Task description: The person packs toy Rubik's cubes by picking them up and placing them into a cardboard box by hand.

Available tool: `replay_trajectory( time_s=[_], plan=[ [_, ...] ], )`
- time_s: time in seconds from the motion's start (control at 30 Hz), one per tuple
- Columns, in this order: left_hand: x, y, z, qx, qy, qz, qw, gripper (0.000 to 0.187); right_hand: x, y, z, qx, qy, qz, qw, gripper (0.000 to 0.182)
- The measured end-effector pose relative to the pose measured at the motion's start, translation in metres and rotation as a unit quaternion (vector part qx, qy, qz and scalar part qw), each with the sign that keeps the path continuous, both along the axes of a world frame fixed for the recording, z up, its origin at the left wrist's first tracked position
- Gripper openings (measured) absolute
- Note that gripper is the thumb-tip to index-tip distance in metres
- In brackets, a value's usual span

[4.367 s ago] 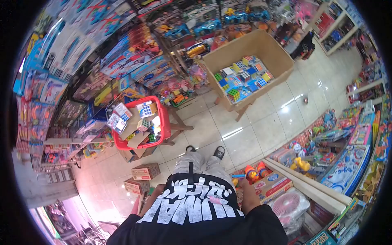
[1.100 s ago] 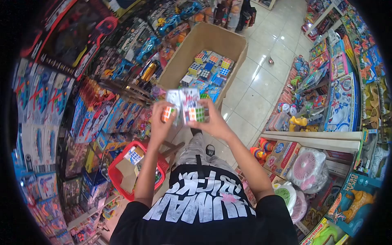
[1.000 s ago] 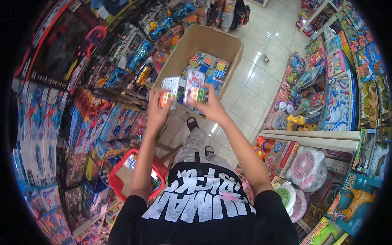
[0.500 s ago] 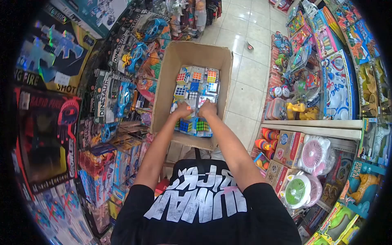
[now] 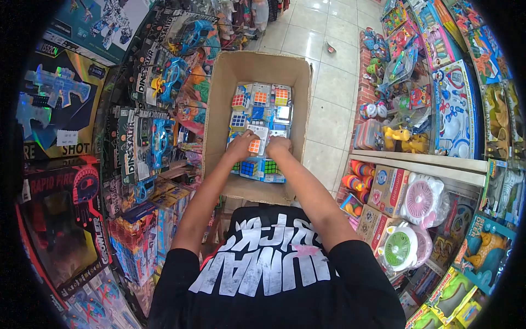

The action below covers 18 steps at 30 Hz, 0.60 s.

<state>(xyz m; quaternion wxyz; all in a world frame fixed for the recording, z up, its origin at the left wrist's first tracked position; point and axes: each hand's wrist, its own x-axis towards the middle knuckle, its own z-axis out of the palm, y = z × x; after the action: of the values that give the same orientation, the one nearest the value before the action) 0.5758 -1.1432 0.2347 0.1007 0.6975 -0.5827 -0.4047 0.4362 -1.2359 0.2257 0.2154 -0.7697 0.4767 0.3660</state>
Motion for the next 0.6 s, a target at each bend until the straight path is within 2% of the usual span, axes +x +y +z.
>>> replay_trajectory(
  time_s=[0.07,0.13,0.2,0.3,0.4,0.47,0.6],
  plan=[
    [-0.005,-0.001,0.005,-0.015,-0.096,-0.012,0.995,0.061,-0.003,0.001,-0.002,-0.006,-0.002,0.002,1.000,0.045],
    [-0.007,-0.001,-0.001,-0.036,-0.103,-0.003,0.994,0.061,-0.003,0.001,-0.003,-0.016,-0.005,0.004,1.000,0.042],
    [-0.008,0.000,-0.011,-0.058,-0.110,0.007,0.992,0.062,-0.003,0.004,-0.005,-0.031,-0.009,-0.038,0.999,0.039],
    [-0.007,-0.002,-0.013,-0.060,-0.105,0.017,0.993,0.067,-0.004,0.004,-0.014,-0.035,-0.013,-0.025,0.999,0.043],
    [-0.003,-0.006,-0.008,-0.028,-0.100,-0.003,0.995,0.073,-0.004,-0.002,0.008,0.029,-0.005,-0.015,0.999,0.050],
    [0.001,-0.008,-0.004,0.025,-0.110,-0.019,0.993,0.077,-0.003,-0.006,0.021,0.038,-0.002,0.006,0.999,0.050],
    [0.011,-0.008,-0.007,0.039,-0.090,-0.040,0.994,0.079,0.001,-0.009,0.071,0.031,-0.040,0.063,0.997,0.051]
  ],
)
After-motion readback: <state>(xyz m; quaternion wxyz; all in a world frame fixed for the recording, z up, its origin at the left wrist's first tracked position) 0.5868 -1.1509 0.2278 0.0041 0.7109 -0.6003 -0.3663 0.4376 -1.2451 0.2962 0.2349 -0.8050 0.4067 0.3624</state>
